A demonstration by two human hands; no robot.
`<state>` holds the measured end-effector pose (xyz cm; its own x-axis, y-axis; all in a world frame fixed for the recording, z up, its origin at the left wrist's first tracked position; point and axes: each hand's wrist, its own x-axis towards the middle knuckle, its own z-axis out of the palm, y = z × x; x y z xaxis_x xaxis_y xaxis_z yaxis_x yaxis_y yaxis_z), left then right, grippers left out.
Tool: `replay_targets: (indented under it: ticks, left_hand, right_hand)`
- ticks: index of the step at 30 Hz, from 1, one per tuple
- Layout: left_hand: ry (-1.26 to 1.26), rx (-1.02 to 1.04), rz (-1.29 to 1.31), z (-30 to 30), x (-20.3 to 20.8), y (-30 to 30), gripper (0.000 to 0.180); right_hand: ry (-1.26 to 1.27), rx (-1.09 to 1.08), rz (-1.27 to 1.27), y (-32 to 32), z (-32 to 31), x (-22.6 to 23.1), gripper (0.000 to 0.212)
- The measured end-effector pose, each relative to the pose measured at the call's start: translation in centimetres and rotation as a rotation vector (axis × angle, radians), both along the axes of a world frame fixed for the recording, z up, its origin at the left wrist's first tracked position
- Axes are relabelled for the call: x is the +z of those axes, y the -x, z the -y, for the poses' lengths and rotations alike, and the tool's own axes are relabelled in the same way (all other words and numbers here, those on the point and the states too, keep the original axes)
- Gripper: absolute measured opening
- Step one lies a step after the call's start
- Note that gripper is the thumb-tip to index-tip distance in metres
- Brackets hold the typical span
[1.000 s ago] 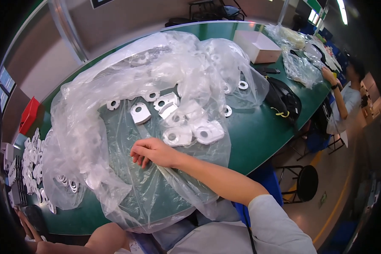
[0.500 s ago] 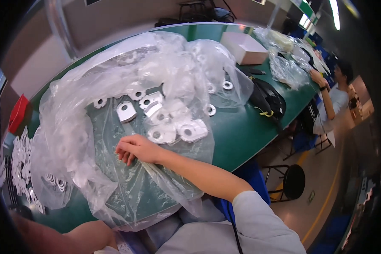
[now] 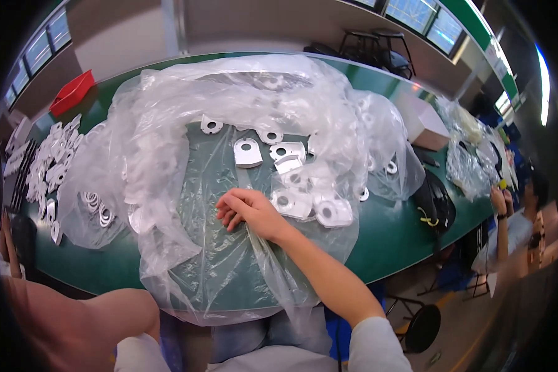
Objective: Assembling small white plastic components by inserting metal rings/bearings into them.
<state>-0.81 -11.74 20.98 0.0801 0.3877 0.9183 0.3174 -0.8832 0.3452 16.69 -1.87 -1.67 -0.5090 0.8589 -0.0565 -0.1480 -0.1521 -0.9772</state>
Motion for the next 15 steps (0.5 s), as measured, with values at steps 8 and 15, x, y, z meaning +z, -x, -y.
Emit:
replay_targets:
  ticks: [8, 15]
  left_hand:
    - [-0.022, 0.03, 0.085, -1.4, -0.5, -1.4, 0.027]
    - [-0.117, -0.034, 0.057, -2.8, 0.5, -2.9, 0.021]
  right_hand:
    - [-0.088, -0.015, 0.043, 0.6, -0.4, 0.0, 0.028]
    - [-0.1, 0.014, 0.025, 1.3, -0.1, 0.6, 0.027]
